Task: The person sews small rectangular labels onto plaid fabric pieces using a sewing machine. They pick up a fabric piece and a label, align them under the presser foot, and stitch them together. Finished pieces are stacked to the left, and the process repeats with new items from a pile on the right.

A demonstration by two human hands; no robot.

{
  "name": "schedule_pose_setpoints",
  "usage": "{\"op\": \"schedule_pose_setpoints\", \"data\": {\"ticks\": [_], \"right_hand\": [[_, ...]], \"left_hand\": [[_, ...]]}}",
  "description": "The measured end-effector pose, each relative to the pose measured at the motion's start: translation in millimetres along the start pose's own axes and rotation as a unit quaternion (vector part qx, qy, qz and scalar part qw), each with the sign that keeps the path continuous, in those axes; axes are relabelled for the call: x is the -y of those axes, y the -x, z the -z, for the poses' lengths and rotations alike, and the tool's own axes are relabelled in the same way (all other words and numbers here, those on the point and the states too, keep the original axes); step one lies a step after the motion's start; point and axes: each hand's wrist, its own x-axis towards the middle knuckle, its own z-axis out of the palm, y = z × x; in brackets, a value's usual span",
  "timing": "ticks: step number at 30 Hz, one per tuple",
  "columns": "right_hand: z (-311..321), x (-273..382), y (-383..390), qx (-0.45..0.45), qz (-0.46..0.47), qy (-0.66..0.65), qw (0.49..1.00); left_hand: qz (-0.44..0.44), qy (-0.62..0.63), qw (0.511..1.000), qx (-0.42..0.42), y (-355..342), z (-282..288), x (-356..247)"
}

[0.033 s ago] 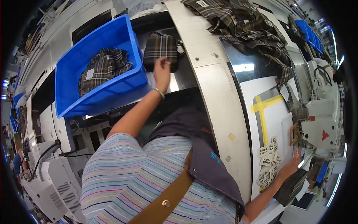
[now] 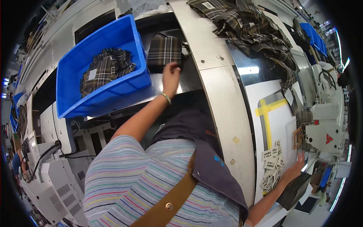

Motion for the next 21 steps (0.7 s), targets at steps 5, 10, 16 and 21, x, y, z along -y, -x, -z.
{"op": "schedule_pose_setpoints", "data": {"ticks": [5,10,16,21], "right_hand": [[6,-32,9,-0.026,-0.002,-0.042,0.999],[1,-47,10,-0.076,-0.098,-0.115,0.986],[11,-72,24,-0.053,-0.091,-0.041,0.994],[-15,-69,14,-0.007,-0.077,0.007,0.997]], "left_hand": [[-0.119,0.062,0.991,-0.028,-17,-40,-52],[-0.266,0.058,0.918,-0.288,-170,-1,-158],[-0.422,-0.273,0.834,-0.228,-351,48,-246],[-0.243,-0.621,0.728,0.160,-537,124,-191]]}}
